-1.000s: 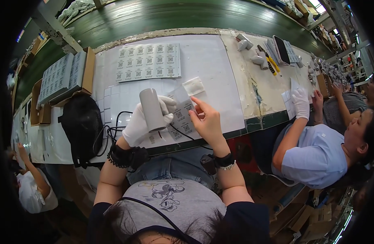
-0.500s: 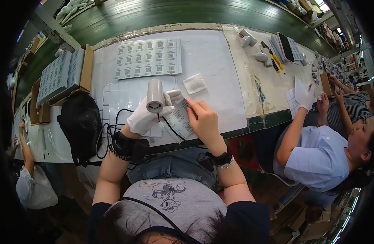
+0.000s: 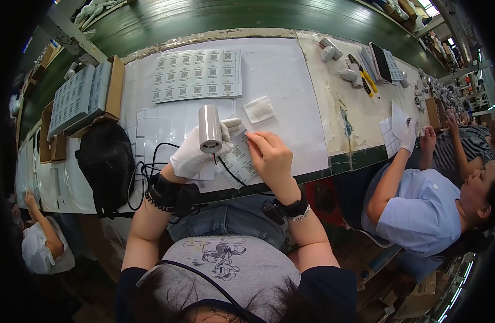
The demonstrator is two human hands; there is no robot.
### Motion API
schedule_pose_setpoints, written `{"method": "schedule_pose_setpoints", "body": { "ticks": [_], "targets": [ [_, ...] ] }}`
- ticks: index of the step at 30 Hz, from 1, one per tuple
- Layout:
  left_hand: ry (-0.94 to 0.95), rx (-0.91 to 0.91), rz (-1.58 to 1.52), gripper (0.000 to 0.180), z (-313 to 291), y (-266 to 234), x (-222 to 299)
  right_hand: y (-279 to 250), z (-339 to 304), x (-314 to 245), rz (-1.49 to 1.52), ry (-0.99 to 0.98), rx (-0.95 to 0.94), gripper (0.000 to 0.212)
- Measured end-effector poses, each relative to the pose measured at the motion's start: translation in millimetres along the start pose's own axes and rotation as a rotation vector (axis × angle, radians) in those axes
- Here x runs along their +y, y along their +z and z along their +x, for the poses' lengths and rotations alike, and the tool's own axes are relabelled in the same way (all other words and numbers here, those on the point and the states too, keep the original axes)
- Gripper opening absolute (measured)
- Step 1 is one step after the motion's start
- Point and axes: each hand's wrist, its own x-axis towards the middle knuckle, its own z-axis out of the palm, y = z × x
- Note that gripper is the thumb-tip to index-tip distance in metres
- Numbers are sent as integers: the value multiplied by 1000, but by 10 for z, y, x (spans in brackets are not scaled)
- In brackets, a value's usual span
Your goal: The person picks up a gray cylinder, wipes it with a cloth, and peels a label from a sheet. They apply the label to the cylinder, smooth it down, and place the finished component onto the conveyor belt.
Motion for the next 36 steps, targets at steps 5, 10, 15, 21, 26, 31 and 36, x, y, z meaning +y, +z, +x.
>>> {"method": "schedule_pose_setpoints", "body": {
  "ticks": [5,10,15,21,26,31,36],
  "targets": [
    [-45,-17,-47,20,-9,8,50,-51,26,10,83,-12,-4,14],
    [49,16,-34,50,-6,32,10,-312,62,41,381,6,14,12],
    [51,-73,122,26,-49,30,-11,-555,66,-116,1037,371,51,10],
    [113,-197,198,41,-39,71,-73,-458,101,-449,1149,457,-44,10],
    [182,-191,243,55,-44,69,-84,-358,131,-616,1149,559,-88,19],
    [41,-189,143,55,-71,65,-52,-274,119,-605,1178,498,-88,34],
    [99,-218,188,57,-40,43,-104,-253,115,-572,1212,510,-77,37]
  ]
}}
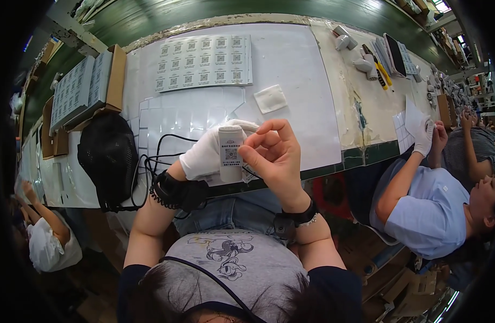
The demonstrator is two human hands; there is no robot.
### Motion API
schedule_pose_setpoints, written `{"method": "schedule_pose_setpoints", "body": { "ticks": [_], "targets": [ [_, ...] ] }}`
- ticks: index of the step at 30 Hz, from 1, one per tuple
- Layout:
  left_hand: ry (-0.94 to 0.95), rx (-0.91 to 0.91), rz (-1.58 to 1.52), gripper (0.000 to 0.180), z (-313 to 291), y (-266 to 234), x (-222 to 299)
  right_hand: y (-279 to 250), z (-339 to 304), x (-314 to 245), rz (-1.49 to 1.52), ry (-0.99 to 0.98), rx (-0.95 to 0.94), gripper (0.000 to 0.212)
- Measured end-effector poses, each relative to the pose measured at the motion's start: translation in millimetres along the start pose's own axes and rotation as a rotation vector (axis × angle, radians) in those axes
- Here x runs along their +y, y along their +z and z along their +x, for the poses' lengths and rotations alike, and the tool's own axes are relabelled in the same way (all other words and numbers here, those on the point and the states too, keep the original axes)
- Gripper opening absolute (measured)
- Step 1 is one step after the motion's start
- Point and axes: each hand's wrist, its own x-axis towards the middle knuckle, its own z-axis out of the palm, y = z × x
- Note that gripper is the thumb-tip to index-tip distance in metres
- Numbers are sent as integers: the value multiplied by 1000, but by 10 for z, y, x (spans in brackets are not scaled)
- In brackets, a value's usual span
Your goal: The person picks up a gray cylinder, wipes it with a cloth, and peels a label from a sheet. They apply the label to the cylinder, smooth it down, and place the finished component onto the conveyor belt.
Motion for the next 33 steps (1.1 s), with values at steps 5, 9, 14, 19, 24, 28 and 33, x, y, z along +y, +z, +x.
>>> {"method": "schedule_pose_setpoints", "body": {
  "ticks": [5,9,14,19,24,28,33],
  "targets": [
    [35,-1,37,59,12,-10,-6,-6,20,-5,7,3,5,36],
    [13,-2,32,59,4,-8,24,-7,36,-4,6,-3,-1,35],
    [3,0,24,58,11,-3,18,-9,38,-6,3,-4,-1,35],
    [10,-4,37,58,10,-11,2,-15,43,4,6,-10,-4,35],
    [18,-4,67,59,16,-7,24,-20,45,2,2,-8,-3,35],
    [29,3,55,59,17,-2,-15,-16,48,6,4,-4,-10,35],
    [32,3,41,58,21,2,-25,-15,43,11,6,1,-4,35]
  ]
}}
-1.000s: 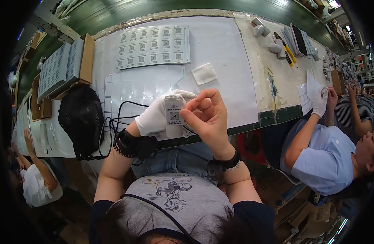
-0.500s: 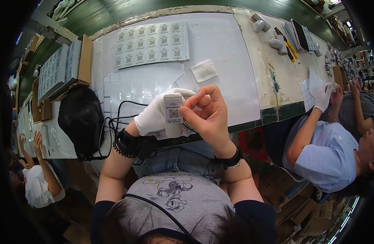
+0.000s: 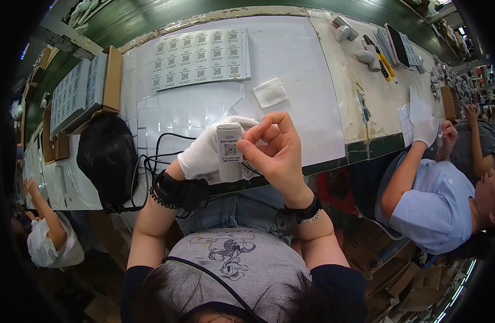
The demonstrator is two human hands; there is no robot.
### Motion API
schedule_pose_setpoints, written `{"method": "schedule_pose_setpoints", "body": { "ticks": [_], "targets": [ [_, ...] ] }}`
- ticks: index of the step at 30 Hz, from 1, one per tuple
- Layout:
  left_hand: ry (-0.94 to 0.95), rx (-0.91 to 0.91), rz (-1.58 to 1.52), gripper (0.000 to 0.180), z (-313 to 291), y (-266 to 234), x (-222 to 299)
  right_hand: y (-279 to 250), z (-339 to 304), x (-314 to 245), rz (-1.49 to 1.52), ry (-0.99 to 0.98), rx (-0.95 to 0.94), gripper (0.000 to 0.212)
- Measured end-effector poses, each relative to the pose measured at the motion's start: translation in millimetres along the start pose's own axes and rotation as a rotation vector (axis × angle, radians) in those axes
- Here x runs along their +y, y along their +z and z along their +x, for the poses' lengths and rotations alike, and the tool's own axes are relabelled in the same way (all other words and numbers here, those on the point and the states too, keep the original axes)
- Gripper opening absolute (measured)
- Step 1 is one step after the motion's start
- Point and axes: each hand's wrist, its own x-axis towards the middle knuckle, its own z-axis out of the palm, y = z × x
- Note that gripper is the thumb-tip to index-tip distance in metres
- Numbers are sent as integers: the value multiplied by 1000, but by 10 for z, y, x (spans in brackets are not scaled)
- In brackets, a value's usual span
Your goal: The person picks up a gray cylinder, wipes it with a cloth, and peels a label from a sheet. They apply the label to the cylinder, smooth it down, and place the finished component onto the conveyor belt.
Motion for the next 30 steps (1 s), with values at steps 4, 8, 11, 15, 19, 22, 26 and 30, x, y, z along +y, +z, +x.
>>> {"method": "schedule_pose_setpoints", "body": {
  "ticks": [4,8,11,15,19,22,26,30],
  "targets": [
    [5,-3,32,58,10,-2,7,-20,2,2,0,3,-12,34],
    [34,4,48,58,12,1,12,-39,-1,8,-5,1,-32,33],
    [31,-2,17,58,22,-3,-21,-35,-3,13,-20,-14,-22,33],
    [-3,-4,6,58,7,-6,-15,-14,-20,37,-136,-55,9,32],
    [19,6,64,57,-5,-13,9,-56,-54,115,-229,-162,25,20],
    [13,21,77,56,-24,1,70,-131,-66,128,-467,-393,-3,36],
    [-49,60,33,56,-32,12,103,-54,-55,83,-1023,-714,-139,56],
    [-49,128,-3,54,-35,16,42,55,-63,166,-1290,-649,-213,75]
  ]
}}
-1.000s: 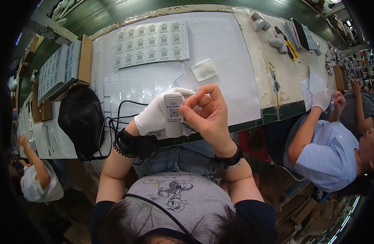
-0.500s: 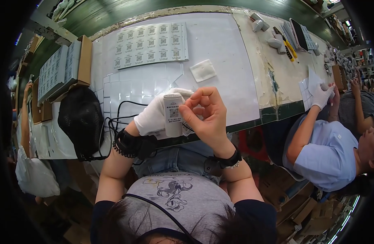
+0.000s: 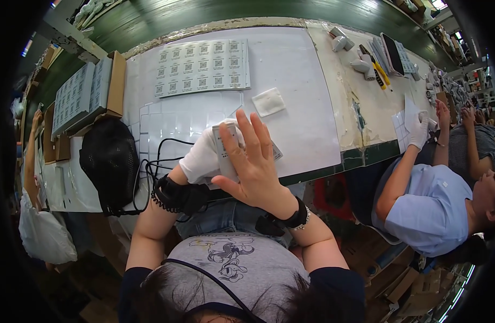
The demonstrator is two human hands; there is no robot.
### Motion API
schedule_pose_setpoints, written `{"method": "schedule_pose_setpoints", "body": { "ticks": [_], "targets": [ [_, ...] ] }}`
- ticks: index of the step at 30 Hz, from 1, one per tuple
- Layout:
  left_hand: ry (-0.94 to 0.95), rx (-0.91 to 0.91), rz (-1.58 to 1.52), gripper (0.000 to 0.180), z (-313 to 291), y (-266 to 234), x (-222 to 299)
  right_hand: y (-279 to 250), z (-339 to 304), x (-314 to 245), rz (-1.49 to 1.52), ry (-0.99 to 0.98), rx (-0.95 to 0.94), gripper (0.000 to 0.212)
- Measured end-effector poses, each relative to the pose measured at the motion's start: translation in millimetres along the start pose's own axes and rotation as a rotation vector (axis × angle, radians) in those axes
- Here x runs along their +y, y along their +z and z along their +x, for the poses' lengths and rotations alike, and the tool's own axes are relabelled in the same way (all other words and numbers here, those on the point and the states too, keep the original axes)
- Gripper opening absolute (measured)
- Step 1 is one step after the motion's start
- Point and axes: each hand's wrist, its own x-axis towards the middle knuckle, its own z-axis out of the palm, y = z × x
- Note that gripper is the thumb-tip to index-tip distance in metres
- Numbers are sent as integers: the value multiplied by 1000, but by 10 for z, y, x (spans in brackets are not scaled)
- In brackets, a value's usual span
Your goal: The person picks up a gray cylinder, wipes it with a cloth, and peels a label from a sheet. They apply the label to the cylinder, smooth it down, and place the finished component onto the conveyor belt.
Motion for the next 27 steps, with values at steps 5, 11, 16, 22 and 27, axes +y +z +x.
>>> {"method": "schedule_pose_setpoints", "body": {
  "ticks": [5,11,16,22,27],
  "targets": [
    [52,85,-42,51,26,24,-46,102,-48,-7,154,102,42,84],
    [-17,118,-81,48,9,32,-37,-9,-23,102,354,142,3,94],
    [12,143,177,36,7,39,-46,11,57,-46,56,59,-86,94],
    [226,201,825,25,42,64,-65,-30,74,-35,-54,45,-133,89],
    [130,220,678,27,-69,49,104,-159,107,56,261,-1,-148,86]
  ]
}}
